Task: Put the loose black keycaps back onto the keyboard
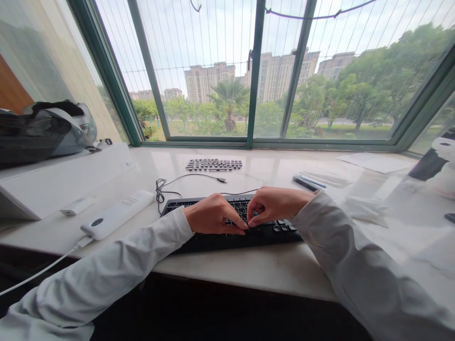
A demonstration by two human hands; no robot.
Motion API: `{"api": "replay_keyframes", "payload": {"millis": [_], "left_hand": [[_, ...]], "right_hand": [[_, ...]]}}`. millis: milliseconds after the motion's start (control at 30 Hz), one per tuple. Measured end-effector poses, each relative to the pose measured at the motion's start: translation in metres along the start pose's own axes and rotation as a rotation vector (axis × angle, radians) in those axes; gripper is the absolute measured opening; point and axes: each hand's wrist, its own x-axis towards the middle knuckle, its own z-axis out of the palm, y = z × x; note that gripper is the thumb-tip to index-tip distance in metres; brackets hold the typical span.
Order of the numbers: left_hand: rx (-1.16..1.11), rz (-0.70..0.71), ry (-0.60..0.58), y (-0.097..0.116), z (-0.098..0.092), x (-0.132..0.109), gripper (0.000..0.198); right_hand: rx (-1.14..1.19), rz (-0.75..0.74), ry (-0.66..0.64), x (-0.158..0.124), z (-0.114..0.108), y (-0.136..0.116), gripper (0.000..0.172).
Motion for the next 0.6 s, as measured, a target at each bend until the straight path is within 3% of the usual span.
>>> {"api": "replay_keyframes", "payload": {"millis": [200, 600], "left_hand": [[0.014, 0.024, 0.007, 0.0001, 0.0012, -0.0008, 0.019], [0.027, 0.009, 0.024, -0.0001, 0.0, -0.0007, 0.017]], "right_hand": [[0.017, 0.014, -0.03, -0.0003, -0.0005, -0.0003, 0.039], [-0.007, 0.013, -0.01, -0.0016, -0.0007, -0.0034, 0.035]]}}
